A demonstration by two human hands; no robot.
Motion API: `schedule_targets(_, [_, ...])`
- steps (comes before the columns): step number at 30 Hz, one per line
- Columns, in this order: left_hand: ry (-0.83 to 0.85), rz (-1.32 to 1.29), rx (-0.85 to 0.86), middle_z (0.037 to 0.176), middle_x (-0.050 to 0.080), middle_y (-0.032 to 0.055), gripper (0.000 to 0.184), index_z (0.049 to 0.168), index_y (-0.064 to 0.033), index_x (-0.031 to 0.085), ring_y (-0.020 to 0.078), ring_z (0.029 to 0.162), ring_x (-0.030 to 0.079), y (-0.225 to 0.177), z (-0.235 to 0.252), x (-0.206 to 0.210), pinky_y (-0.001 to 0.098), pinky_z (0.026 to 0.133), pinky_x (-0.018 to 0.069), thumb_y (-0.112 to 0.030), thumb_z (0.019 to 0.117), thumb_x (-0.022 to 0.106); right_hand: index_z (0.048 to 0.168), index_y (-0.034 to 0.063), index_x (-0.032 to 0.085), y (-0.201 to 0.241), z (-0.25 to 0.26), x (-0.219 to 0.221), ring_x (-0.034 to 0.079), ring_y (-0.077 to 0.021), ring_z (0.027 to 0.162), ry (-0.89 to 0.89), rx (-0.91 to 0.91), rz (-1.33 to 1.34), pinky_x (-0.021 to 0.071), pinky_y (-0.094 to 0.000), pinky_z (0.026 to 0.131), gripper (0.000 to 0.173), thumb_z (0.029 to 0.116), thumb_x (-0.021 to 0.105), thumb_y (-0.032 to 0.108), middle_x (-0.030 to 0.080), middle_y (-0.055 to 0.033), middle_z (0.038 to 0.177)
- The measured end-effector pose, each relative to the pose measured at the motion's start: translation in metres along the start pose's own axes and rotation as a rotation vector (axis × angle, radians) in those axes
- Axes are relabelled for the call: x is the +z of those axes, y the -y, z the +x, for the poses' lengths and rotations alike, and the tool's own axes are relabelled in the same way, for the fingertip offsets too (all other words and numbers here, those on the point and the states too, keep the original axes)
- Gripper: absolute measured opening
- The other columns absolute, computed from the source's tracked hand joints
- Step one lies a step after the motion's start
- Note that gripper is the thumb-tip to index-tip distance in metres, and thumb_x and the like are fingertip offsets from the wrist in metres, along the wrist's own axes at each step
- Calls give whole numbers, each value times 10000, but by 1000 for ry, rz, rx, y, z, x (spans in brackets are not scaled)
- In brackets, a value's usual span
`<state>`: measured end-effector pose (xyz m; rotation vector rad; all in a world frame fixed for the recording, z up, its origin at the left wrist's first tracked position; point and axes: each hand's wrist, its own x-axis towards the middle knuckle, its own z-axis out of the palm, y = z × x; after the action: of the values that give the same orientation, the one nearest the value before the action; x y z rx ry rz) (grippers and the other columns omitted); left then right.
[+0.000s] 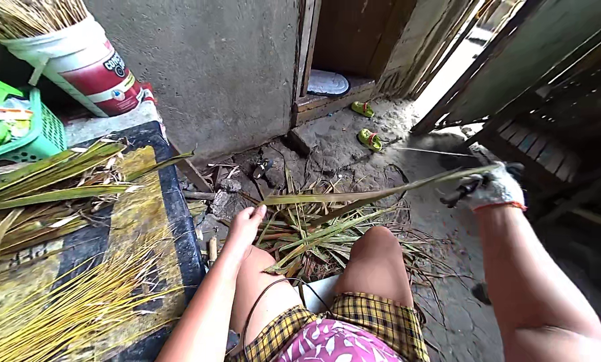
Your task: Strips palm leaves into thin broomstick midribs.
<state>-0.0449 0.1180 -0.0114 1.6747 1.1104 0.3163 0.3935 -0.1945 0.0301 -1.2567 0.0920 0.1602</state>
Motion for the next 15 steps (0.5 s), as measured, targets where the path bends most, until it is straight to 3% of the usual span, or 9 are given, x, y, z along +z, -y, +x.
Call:
schedule_targets(2, [-70, -119, -62, 719, 452, -12, 371, 1037, -41, 628, 80, 549, 385, -1, 2, -3, 253, 524, 341, -365, 1101, 458, 971, 152, 451, 1, 21, -32, 479, -62, 493, -155, 16, 84, 483, -242, 490, 229, 1103, 376, 323, 459, 38, 638])
schedule_targets(3, [-83, -138, -74, 675, 445, -23, 377, 1030, -48, 632, 75, 513, 393, -1, 2, -2, 238, 504, 357, -360, 1109, 435, 957, 143, 449, -3, 24, -47, 475, -74, 492, -202, 13, 74, 485, -259, 498, 240, 1105, 365, 313, 451, 30, 632])
schedule_targets(5, [-66, -44, -46, 683, 509, -7, 384, 1065, -60, 670, 92, 544, 483, -3, 0, 4, 256, 557, 448, -344, 1117, 417, 903, 142, 458, -15, 12, -57, 469, -70, 474, -226, 18, -43, 474, -252, 482, 275, 1099, 358, 306, 453, 42, 603])
schedule_targets(6, [-43, 53, -10, 753, 569, 23, 379, 1109, -71, 690, 122, 620, 541, -4, -1, 8, 303, 638, 489, -335, 1116, 418, 910, 134, 485, -22, -4, -53, 483, -68, 478, -203, 19, -144, 478, -254, 487, 282, 1095, 372, 313, 476, 48, 607])
schedule_targets(8, [9, 245, 63, 984, 688, 111, 382, 1202, -78, 707, 215, 853, 653, -7, -7, 17, 434, 841, 529, -332, 1106, 437, 1174, 76, 530, -38, -42, -39, 544, -77, 576, -86, 29, -344, 518, -278, 565, 303, 1099, 407, 343, 547, 20, 755])
schedule_targets(9, [35, 304, 96, 1131, 698, 145, 384, 1244, -73, 700, 253, 997, 674, -9, -11, 22, 472, 942, 518, -328, 1103, 450, 1328, 72, 487, -46, -65, -28, 544, -76, 620, -5, 53, -404, 511, -280, 596, 354, 1098, 423, 333, 552, 10, 823])
schedule_targets(11, [82, 383, 165, 1326, 655, 154, 387, 1356, -94, 658, 271, 1172, 658, -11, -19, 34, 470, 1045, 498, -308, 1098, 462, 1454, 92, 397, -69, -103, -8, 565, -76, 602, 198, 80, -456, 530, -274, 564, 402, 1096, 442, 268, 566, 7, 809])
schedule_targets(13, [123, 429, 202, 1356, 647, 148, 402, 1448, -127, 587, 264, 1135, 683, -13, -26, 43, 455, 1017, 525, -278, 1097, 462, 1491, 100, 379, -87, -145, 14, 564, -100, 585, 436, 86, -504, 526, -291, 543, 443, 1066, 473, 181, 579, -9, 788])
schedule_targets(15, [145, 436, 227, 1216, 706, 133, 395, 1460, -149, 572, 234, 951, 724, -14, -31, 47, 426, 903, 578, -262, 1094, 475, 1513, 117, 422, -103, -181, 31, 581, -128, 630, 693, 76, -577, 530, -323, 569, 522, 1007, 545, 163, 629, -43, 873])
